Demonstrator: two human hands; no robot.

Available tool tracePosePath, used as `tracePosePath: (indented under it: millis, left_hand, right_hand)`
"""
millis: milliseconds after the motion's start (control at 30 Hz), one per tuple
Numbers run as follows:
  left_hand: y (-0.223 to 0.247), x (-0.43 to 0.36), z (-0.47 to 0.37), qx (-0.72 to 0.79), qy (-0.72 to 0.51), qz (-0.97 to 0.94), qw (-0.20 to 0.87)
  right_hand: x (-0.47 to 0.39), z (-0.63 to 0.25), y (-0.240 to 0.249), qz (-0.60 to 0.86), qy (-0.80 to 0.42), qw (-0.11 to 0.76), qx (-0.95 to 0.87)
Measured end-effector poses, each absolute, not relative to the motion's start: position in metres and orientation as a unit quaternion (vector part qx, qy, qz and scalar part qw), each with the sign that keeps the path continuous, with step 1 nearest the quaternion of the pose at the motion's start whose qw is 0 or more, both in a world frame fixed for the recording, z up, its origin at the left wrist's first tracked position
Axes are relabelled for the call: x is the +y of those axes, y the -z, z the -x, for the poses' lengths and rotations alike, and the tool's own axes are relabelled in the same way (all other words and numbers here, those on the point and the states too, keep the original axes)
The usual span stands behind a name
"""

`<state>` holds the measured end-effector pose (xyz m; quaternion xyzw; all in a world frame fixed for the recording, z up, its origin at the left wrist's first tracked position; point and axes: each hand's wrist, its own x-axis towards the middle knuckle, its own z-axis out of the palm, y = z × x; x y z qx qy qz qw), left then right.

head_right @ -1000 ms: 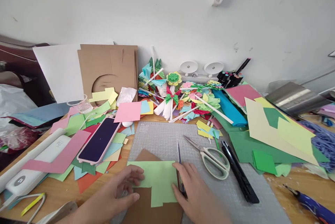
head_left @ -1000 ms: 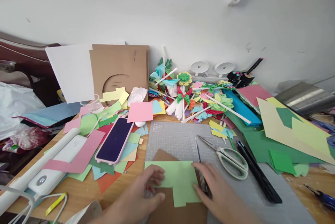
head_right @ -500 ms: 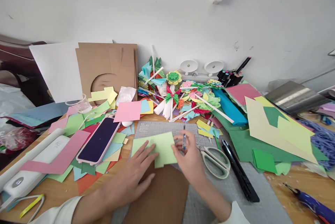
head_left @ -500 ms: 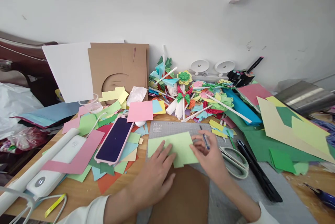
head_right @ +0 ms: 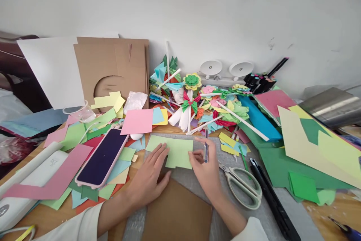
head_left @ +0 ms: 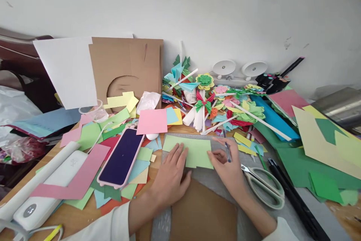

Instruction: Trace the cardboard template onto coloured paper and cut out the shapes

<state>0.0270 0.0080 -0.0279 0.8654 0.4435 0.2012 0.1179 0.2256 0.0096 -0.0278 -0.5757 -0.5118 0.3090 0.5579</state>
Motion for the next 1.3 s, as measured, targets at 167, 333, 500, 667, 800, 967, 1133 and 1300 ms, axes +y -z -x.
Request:
tracePosePath:
  millis: [167,333,500,667,800,967,1133,1300]
  left_hand:
    - [0.023,0.018,-0.014,0.368,-0.245,-0.896,0.049]
    - [0.025,0.025,-0.002,0.377,-0.293,-0.874,0.088]
    - [0.031,0.043,0.009,0.328,-0.353,-0.842,0.242]
    - [0.013,0.052,0.019,0.338,-0.346,-0.795,0.366]
    - [0.000,0.057,0.027,0.354,-0.296,-0.783,0.416]
    - [-0.006,0.063,0.036,0.349,-0.214,-0.831,0.377]
    - [-0.009,0.063,0.036,0.341,-0.237,-0.803,0.428]
    - [-0.005,0.065,0.037,0.356,-0.260,-0.778,0.448]
  right_hand:
    - [-0.022,-0.220,0.011,0.464,-0.263,0.521,-0.667]
    - [-0.025,-0.223,0.014,0.298,-0.130,0.486,-0.811]
    - [-0.015,-0.226,0.023,0.335,-0.086,0.399,-0.849]
    - [-0.011,-0.231,0.035,0.375,-0.063,0.286,-0.880]
    - [-0.009,-0.226,0.035,0.343,-0.099,0.335,-0.872]
    - [-0.009,-0.210,0.021,0.295,-0.137,0.350,-0.879]
    - [-0.006,-0.204,0.014,0.299,-0.135,0.348,-0.878]
    - [-0.006,-0.205,0.017,0.304,-0.132,0.295,-0.896]
